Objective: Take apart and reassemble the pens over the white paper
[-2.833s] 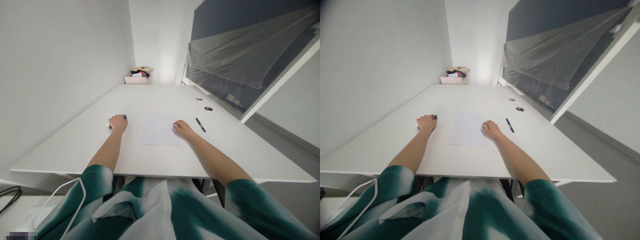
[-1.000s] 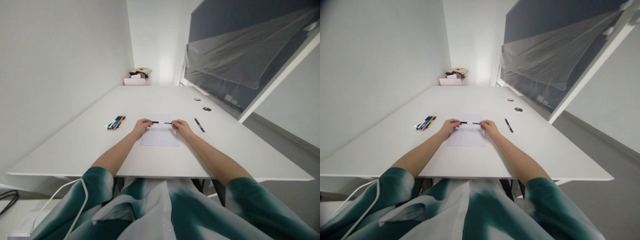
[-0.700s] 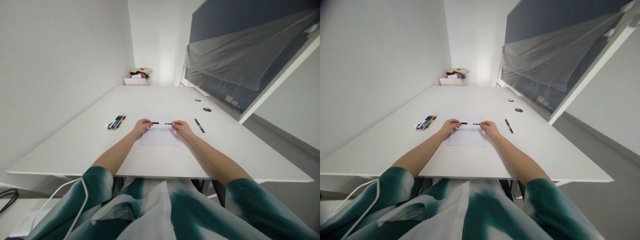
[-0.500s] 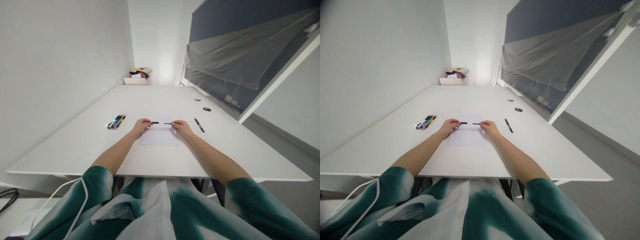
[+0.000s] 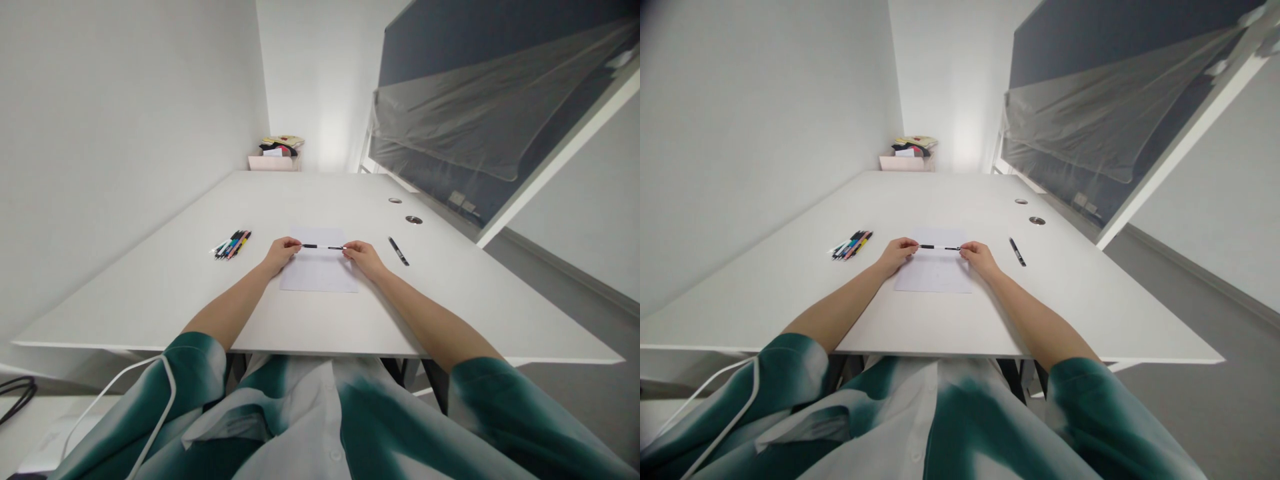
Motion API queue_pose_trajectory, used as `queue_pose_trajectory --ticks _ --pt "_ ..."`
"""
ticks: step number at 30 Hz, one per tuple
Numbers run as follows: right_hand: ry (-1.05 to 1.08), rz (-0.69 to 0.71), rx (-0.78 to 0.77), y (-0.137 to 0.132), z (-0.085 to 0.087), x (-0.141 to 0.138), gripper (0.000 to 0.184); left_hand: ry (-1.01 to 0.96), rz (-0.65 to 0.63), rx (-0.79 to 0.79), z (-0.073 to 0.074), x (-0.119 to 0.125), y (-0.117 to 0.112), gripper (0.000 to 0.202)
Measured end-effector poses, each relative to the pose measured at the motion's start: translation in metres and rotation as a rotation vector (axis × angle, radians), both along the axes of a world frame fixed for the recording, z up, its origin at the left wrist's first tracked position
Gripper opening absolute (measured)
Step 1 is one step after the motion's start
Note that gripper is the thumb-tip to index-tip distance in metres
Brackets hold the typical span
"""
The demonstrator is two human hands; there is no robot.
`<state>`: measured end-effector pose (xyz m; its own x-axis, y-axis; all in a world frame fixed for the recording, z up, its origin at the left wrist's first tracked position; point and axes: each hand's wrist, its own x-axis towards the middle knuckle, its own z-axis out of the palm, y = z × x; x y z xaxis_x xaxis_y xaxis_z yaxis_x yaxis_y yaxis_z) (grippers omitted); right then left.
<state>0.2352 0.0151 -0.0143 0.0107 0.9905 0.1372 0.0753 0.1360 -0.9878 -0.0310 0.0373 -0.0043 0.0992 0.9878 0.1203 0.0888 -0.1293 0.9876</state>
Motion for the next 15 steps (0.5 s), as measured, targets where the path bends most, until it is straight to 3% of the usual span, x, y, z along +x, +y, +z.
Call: queue_pose_trajectory --ticks 15 --pt "-0.062 -0.007 0.031 0.0023 -0.0025 0.0002 0.025 0.073 0.004 0.039 -0.0008 -0.0019 0.001 0.029"
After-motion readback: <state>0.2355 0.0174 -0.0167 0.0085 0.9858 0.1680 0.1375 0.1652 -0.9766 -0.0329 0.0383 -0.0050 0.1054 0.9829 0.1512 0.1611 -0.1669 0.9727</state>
